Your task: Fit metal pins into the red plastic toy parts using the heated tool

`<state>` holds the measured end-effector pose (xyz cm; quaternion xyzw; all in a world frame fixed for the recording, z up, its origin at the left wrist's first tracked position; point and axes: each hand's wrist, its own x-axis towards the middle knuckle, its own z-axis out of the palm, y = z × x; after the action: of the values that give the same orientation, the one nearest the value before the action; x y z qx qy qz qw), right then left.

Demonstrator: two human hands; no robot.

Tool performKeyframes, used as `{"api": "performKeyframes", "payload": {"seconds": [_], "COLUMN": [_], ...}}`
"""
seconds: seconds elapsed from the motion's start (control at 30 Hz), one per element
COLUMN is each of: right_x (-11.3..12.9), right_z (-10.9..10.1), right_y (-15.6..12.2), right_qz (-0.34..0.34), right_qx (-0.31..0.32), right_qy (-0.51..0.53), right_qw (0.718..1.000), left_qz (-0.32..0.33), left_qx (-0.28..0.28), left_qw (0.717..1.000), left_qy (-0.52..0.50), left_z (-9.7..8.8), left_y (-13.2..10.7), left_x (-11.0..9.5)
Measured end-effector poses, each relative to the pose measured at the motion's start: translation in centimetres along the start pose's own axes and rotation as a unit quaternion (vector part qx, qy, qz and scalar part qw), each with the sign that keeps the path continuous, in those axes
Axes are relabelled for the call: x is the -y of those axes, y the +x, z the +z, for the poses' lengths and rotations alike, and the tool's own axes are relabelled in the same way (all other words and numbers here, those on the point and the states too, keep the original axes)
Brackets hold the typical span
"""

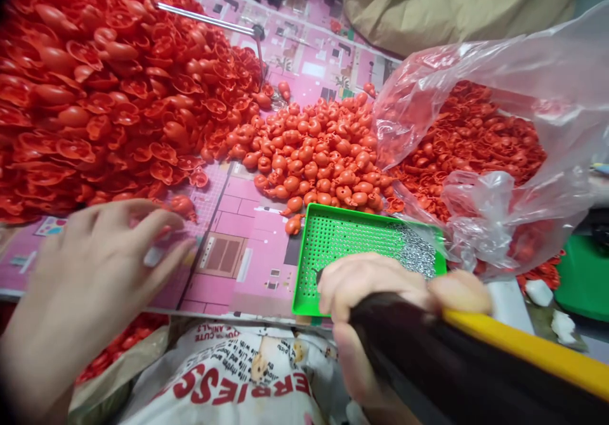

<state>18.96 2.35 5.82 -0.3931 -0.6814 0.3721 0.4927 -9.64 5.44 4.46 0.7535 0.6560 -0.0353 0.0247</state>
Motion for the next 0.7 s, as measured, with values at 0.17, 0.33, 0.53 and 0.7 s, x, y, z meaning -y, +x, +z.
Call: {"api": "performKeyframes", "payload": {"seconds": [0.17,0.33,0.53,0.7], "right_x": [-0.3,0.2,0.9,1.7], "right_z": [1.9,2.8,2.6,0.0], "right_y": [0.0,0.0,0.3,-0.9], "right_qz": [0.022,0.036,0.063,0.033], "right_qx": [-0.021,-0.055,-0.037,-0.017], "right_qy": [-0.004,-0.003,-0.009,-0.015], "right_qw": [1.0,0.998,0.997,0.999], "left_qz": [0.138,0.249,0.224,0.171], "left_qx": [-0.034,-0.023,-0.014,0.113], "left_qw": [0.982,0.961,0.95,0.867], "left_qy": [-0.126,-0.121,-0.219,-0.455], "left_z": [1.2,4.3,3.9,2.8], "left_y": [2.0,3.7,2.9,-0.4], "left_x": [-4.9,-9.9,-8.6,-7.0]}}
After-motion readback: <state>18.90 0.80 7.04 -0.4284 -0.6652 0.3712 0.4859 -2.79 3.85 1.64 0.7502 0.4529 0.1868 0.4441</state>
